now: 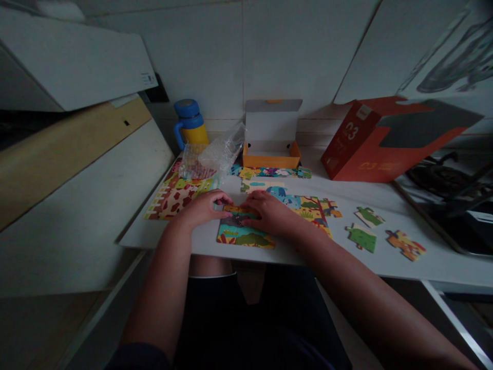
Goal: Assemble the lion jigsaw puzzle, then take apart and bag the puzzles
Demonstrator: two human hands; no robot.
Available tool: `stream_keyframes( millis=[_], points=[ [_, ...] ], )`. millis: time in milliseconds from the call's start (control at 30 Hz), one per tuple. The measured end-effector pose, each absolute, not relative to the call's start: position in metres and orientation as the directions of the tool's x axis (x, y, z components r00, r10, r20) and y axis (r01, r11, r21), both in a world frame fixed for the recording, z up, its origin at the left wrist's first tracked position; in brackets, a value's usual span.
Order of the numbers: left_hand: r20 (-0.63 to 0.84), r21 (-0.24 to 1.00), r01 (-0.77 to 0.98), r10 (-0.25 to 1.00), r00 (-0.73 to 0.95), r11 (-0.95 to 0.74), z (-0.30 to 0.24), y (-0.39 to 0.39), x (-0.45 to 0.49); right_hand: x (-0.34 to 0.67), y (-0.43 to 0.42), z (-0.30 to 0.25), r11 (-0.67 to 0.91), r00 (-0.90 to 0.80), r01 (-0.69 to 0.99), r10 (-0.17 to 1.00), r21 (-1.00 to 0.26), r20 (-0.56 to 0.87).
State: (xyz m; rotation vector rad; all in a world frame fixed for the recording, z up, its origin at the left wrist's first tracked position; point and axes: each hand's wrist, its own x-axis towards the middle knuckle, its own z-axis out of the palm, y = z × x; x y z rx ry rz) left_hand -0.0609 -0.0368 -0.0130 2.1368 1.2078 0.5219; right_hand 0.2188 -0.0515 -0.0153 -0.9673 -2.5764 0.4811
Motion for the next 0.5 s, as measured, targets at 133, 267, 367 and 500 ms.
stream_keyframes(
  millis=[133,267,367,500],
  points=[
    [0.029,0.684,0.625,0.87,0.492,-0.376,-0.0121,-0.037,-0.0598,0.2176,-0.0536,-0.0158,0.705,-0.695,0.584,0.69,-0.402,0.202],
    [0.037,0.685,0.621,0.869,0.493,-0.381,-0.0143,-0.0363,-0.0597,0.217,-0.0545,-0.0164,0.695,-0.681,0.604,0.704,-0.391,0.199],
    [0.034,0.683,0.625,0.872,0.488,-0.377,-0.0136,-0.0367,-0.0598,0.2169,-0.0546,-0.0162,0.702,-0.682,0.599,0.699,-0.385,0.214],
    [0.034,0.682,0.624,0.868,0.495,-0.383,-0.0114,-0.0376,-0.0596,0.2176,-0.0559,-0.016,0.705,-0.685,0.602,0.697,-0.374,0.21]
  ],
)
